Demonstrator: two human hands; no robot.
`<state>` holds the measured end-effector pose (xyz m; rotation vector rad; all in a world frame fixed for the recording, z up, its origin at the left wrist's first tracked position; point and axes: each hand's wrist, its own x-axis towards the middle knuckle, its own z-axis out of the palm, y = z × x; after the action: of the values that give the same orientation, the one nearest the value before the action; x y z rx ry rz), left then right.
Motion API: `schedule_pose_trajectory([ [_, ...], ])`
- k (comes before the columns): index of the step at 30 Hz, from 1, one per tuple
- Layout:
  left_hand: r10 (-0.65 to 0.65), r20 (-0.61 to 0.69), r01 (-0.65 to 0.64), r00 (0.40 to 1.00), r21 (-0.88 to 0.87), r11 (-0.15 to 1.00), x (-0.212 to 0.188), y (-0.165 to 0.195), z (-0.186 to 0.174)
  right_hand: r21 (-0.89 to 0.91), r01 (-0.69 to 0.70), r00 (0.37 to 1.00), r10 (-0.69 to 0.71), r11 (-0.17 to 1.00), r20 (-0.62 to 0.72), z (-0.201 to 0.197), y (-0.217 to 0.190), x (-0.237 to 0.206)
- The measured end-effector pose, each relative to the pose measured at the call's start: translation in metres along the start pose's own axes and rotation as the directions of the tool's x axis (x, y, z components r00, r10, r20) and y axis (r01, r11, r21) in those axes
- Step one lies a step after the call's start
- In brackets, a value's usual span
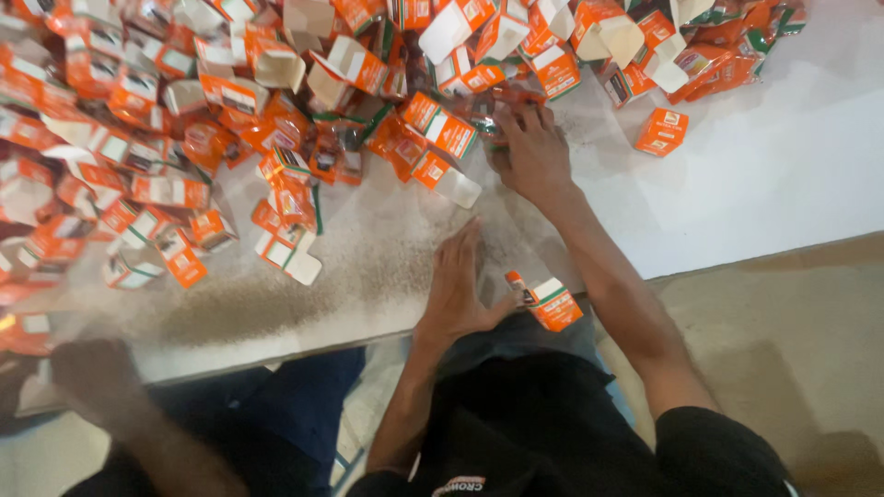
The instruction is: The person picks up flat orange cardboard boxes from a large pile on the table, folds and opens them, and places small packaged items inside, setting the closed boxes back on the table. Other workers at the same table handle the boxes alongside them.
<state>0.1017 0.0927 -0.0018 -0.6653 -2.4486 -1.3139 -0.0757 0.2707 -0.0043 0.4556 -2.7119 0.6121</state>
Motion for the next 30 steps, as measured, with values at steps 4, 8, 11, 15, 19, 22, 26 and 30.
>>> schedule_pose_trajectory([
  [4, 0.184, -0.175, -0.179, 0.967, 0.041, 0.983, -0.023, 0.063, 0.051, -0.062, -0.012, 0.999, 0.009, 0.998, -0.041, 0.011, -0.002, -0.007],
  [8, 0.117, 0.125, -0.146, 0.985, 0.252, 0.957, -0.03, 0.047, 0.106, 0.054, 0.094, 0.993, -0.09, 0.994, -0.076, 0.004, 0.013, -0.002],
  [11, 0.193, 0.213, -0.25, 0.958, 0.287, 0.925, -0.049, 0.024, 0.123, 0.141, 0.102, 0.995, -0.098, 0.985, -0.035, -0.004, 0.025, -0.002],
  [15, 0.484, 0.13, -0.496, 0.865, 0.088, 0.864, -0.073, 0.002, 0.127, 0.087, 0.11, 0.994, -0.107, 0.99, -0.039, 0.0, 0.026, -0.009],
  [19, -0.499, 0.642, 0.41, 0.581, 0.299, 0.862, -0.055, -0.033, 0.126, 0.056, 0.117, 0.992, -0.114, 0.992, -0.05, 0.009, 0.025, -0.016],
  [22, -0.454, 0.41, 0.356, 0.791, 0.295, 0.887, -0.042, -0.051, 0.112, 0.061, 0.101, 0.994, -0.098, 0.993, -0.056, 0.01, 0.026, -0.017],
  [26, -0.402, 0.293, 0.315, 0.868, 0.302, 0.9, -0.035, -0.054, 0.103, 0.053, 0.093, 0.996, -0.092, 0.994, -0.021, 0.011, 0.03, -0.014],
  [30, -0.352, 0.249, 0.269, 0.902, 0.313, 0.911, -0.041, -0.057, 0.108, 0.055, 0.093, 0.996, -0.093, 0.994, -0.003, 0.01, 0.029, -0.01],
])
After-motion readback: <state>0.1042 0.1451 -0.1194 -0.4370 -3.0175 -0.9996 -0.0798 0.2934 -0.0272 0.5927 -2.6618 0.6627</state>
